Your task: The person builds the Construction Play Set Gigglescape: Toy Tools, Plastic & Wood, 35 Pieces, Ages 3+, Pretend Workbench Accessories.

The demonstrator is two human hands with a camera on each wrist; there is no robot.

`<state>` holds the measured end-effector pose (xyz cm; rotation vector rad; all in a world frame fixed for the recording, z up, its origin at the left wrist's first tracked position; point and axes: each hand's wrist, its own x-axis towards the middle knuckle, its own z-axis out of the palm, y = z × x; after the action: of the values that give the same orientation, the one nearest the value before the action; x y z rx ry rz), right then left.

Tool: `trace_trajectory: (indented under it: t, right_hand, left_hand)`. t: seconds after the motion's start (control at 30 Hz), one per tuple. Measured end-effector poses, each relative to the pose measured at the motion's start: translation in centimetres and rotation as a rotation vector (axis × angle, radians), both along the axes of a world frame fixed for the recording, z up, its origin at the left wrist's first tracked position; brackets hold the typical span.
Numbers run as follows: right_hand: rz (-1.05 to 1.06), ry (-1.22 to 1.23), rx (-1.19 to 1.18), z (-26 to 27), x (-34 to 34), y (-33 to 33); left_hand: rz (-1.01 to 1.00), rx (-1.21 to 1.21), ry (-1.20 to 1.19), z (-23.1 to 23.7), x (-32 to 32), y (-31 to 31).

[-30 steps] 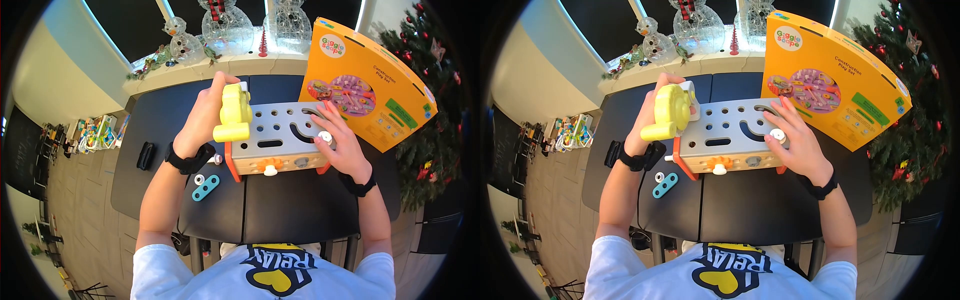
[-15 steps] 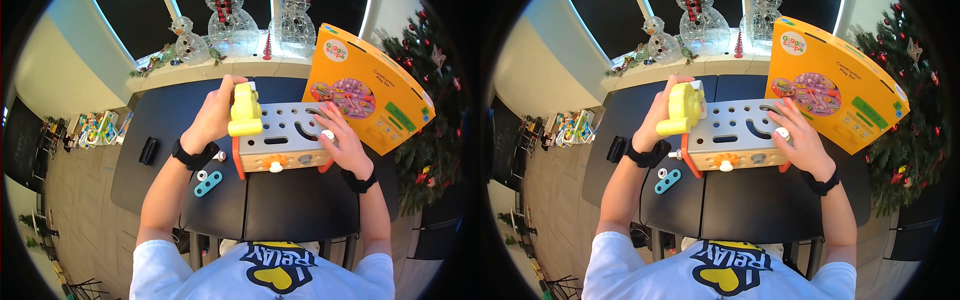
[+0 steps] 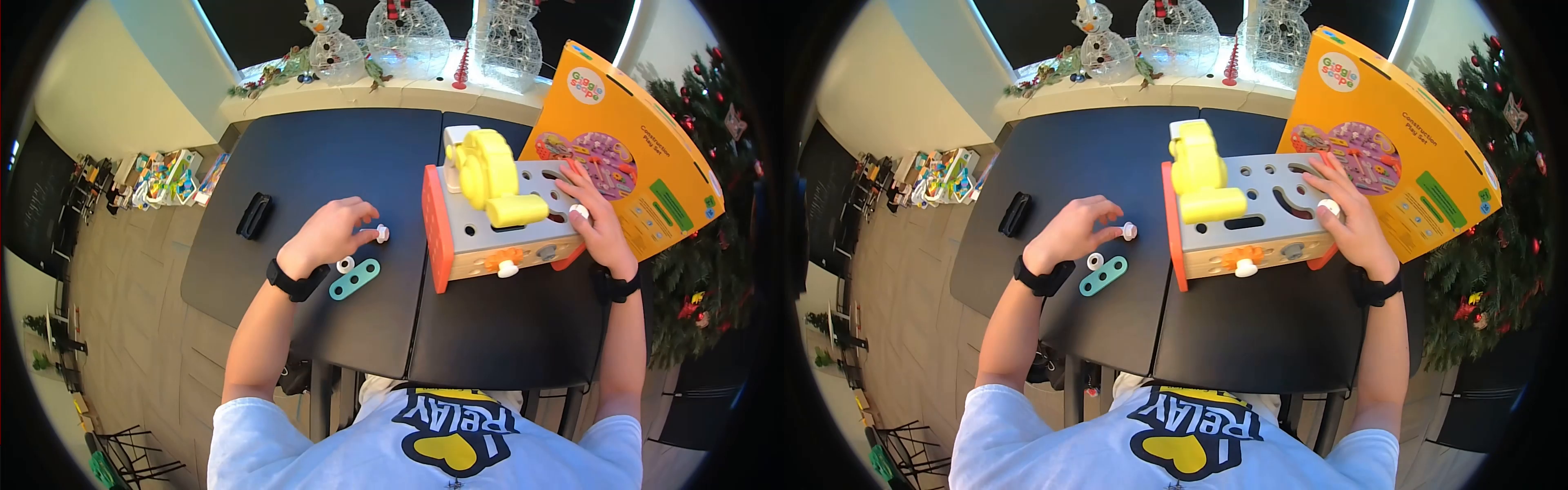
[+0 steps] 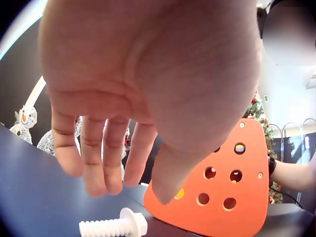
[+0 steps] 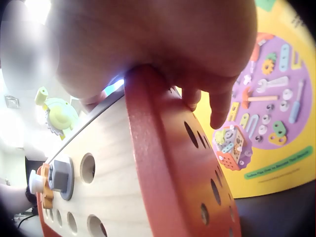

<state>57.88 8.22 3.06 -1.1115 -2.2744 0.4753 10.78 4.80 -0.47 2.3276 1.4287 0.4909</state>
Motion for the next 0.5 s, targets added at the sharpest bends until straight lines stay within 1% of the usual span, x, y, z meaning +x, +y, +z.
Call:
trace_trajectory:
  t: [0.07,0.1,0.2,0.23,0.33,0.37,0.4,0.47,0.5]
  right_hand:
    - [-0.002,0.01,-0.015,0.0,0.0,0.1]
    - [0.0,0.005,-0.015,-0.1,0.1,0.2]
    - [0.004,0.011,-0.014,-0.2,0.2,0.5]
    - [0.007,0.016,-0.017,-0.3,0.2,0.5]
    - [-0.015,0.01,0.001,-0.5,0.2,0.6]
    - [-0.034,0.01,-0.008,-0.8,0.3,0.7]
    - [-0.035,0.024,-0.009,-0.9,0.2,0.7]
    - [-0.045,0.052,-0.009,-0.9,0.0,0.6]
    - [-0.053,0.063,-0.016,-0.9,-0.1,0.5]
  left_hand:
    - [0.002,0.024,0.08,-0.9,0.4,-0.5]
    - [0.0,0.079,0.093,-1.3,0.7,-0.7]
    - [-0.008,0.101,0.174,-2.8,1.7,-0.1]
    - [0.009,0.067,0.184,-2.9,2.1,0.1]
    - [0.023,0.068,0.267,-3.6,2.7,0.7]
    - [0.03,0.115,0.269,-4.1,2.7,0.9]
    - [0.049,0.129,0.177,-4.3,2.7,0.9]
    - [0.082,0.163,-0.007,-3.4,2.9,0.7]
    - [0.112,0.164,-0.155,-2.8,3.2,0.5]
